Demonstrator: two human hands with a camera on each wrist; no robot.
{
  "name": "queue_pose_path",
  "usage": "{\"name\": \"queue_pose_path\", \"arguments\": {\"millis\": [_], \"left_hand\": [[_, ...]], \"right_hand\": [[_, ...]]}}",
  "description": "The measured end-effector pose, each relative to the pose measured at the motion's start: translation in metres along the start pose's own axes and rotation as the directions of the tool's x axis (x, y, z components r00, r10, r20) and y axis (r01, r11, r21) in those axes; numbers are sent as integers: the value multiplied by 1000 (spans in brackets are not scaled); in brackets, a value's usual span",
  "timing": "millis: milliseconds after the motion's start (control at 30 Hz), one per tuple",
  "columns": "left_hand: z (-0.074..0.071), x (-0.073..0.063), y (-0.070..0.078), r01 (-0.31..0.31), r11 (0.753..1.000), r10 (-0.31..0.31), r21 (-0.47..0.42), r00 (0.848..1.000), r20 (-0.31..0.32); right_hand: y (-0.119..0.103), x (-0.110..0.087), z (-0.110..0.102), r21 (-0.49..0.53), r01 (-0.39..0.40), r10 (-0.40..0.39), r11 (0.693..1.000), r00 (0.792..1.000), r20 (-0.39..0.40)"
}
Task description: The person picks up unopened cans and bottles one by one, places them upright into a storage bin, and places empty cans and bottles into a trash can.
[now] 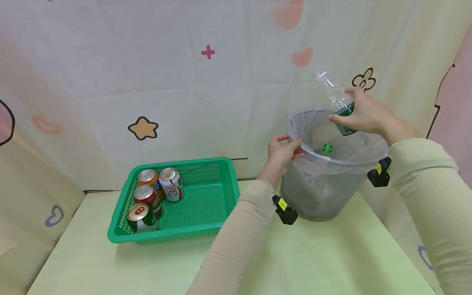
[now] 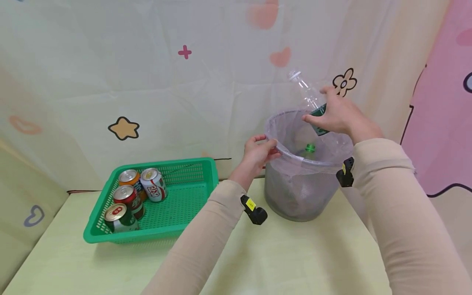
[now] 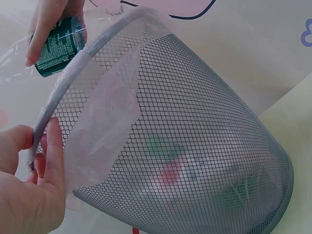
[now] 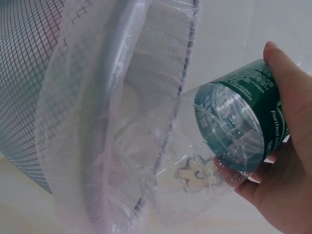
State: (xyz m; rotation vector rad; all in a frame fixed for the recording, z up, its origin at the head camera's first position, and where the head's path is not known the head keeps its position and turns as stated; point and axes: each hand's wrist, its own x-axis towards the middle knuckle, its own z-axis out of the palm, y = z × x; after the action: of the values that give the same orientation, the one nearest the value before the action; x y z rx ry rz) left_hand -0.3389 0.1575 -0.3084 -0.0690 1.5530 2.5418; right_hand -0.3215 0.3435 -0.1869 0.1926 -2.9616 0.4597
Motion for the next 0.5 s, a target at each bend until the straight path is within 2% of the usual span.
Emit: {"name": "queue_pose_path", "arguments": {"millis": [500], "left_hand": [[2, -1, -3, -7, 1000, 7, 1, 1000, 6]], "right_hand": [[6, -2, 3, -2, 33, -33, 999, 999, 20]]}}
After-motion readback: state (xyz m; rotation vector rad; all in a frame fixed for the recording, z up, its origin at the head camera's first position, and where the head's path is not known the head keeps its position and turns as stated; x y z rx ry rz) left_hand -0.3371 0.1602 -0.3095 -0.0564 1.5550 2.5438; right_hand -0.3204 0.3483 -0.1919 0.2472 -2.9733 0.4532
